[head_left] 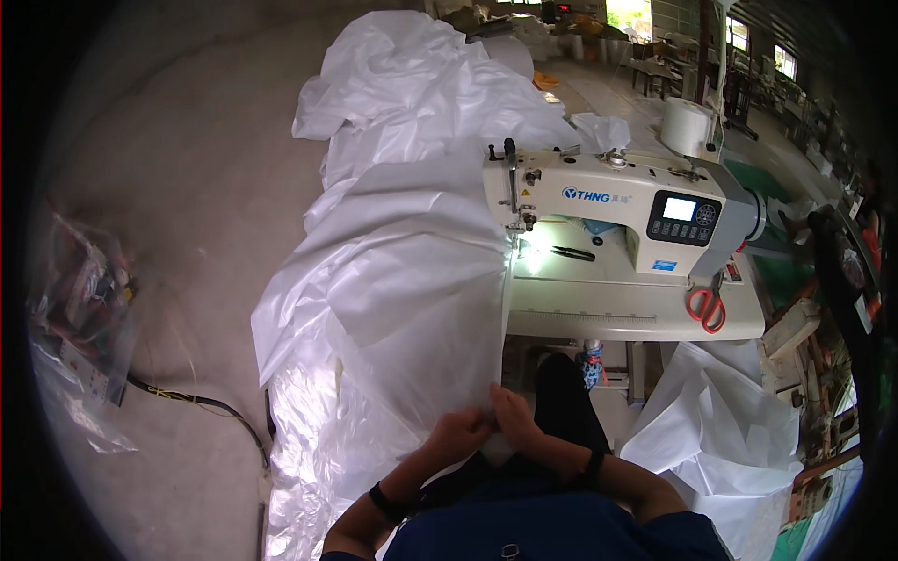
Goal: Sewing white fabric using a sewing machine in a manufacturing setting.
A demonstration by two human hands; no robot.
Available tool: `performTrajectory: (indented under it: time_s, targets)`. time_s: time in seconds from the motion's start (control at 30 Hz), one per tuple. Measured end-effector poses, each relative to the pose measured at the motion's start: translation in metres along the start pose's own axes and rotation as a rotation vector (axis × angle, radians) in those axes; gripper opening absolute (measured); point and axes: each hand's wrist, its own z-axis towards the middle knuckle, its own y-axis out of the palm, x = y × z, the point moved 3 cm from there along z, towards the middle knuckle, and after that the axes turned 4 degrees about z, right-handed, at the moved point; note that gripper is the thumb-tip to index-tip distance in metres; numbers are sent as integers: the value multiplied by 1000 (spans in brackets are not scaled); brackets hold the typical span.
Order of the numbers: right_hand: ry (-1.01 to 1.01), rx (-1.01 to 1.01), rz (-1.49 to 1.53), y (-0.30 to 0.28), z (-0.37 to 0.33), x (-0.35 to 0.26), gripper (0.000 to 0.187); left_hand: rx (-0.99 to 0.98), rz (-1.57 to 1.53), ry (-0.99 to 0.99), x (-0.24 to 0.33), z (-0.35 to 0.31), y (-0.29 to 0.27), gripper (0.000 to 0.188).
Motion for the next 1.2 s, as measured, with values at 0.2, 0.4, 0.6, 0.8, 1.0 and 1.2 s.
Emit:
performTrajectory:
  time_s: [0.2, 0.4, 0.6, 0.8, 1.0, 1.2]
  targets:
    - [50, -144, -377, 2, -9, -3, 31, 135, 674, 17, 22, 13, -42, 20]
    - [118, -156, -208, 12, -31, -20, 31, 667, 1341, 145, 11, 61, -129, 21]
    - [158, -212, -285, 14, -41, -21, 30, 30, 648, 303, -8, 46, -40, 12]
    - [-59, -260, -672, 13, -48, -14, 31, 161, 215, 147, 10, 39, -3, 30]
    - [-207, -395, -884, 22, -64, -13, 27, 55, 453, -8, 8, 24, -8, 31]
    - [-5, -779, -745, 17, -33, -2, 25, 259, 242, -17, 1, -6, -6, 22]
